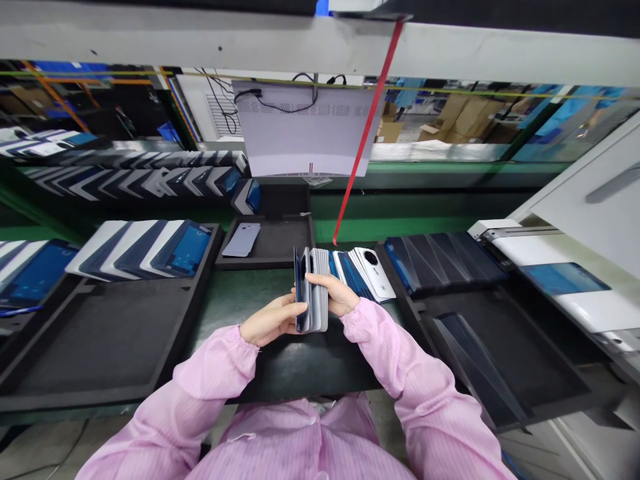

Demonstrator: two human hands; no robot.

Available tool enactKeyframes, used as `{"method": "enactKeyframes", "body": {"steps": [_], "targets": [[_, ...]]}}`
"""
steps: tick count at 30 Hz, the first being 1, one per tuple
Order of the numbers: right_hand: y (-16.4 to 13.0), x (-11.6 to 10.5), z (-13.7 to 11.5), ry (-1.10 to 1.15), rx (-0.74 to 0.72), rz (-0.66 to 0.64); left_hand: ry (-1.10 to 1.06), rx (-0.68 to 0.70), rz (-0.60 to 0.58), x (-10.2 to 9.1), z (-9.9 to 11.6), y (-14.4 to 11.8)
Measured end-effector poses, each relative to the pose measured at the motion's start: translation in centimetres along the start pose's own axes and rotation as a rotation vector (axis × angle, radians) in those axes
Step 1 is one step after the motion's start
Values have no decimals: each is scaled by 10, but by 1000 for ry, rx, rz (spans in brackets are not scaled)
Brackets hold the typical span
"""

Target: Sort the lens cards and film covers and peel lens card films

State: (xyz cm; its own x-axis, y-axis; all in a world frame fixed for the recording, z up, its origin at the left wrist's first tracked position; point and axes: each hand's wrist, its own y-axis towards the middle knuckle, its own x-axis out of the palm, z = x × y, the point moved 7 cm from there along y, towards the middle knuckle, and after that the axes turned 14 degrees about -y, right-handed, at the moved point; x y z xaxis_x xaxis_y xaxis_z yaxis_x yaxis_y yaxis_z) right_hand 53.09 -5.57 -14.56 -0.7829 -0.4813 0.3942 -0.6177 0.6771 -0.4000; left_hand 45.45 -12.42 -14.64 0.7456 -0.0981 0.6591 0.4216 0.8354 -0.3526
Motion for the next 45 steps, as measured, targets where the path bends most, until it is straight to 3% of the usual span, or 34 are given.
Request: {"method": "enactKeyframes", "body": {"steps": [7,17,24,29,38,42,45], "targets": [[-3,-3,2,-33,-3,42,56,21,-1,7,-2,1],[-12,-7,-1,42,49,14,-92,34,22,4,2,-5],[-21,-3,-8,-175,-174,66,-104,53,9,-1,-9,0],[-25,-2,-7,-237,-244,90,-94,81,30,-4,-16,3],[-27,-6,4,-254,-292,217,-10,237,153,-13,-18,12],[-30,-11,3,-150,-202,162,17,278,182,-27,-19,3],[-30,-18,3,-36,-147,164,106,434,265,-37,-13,-11]]}}
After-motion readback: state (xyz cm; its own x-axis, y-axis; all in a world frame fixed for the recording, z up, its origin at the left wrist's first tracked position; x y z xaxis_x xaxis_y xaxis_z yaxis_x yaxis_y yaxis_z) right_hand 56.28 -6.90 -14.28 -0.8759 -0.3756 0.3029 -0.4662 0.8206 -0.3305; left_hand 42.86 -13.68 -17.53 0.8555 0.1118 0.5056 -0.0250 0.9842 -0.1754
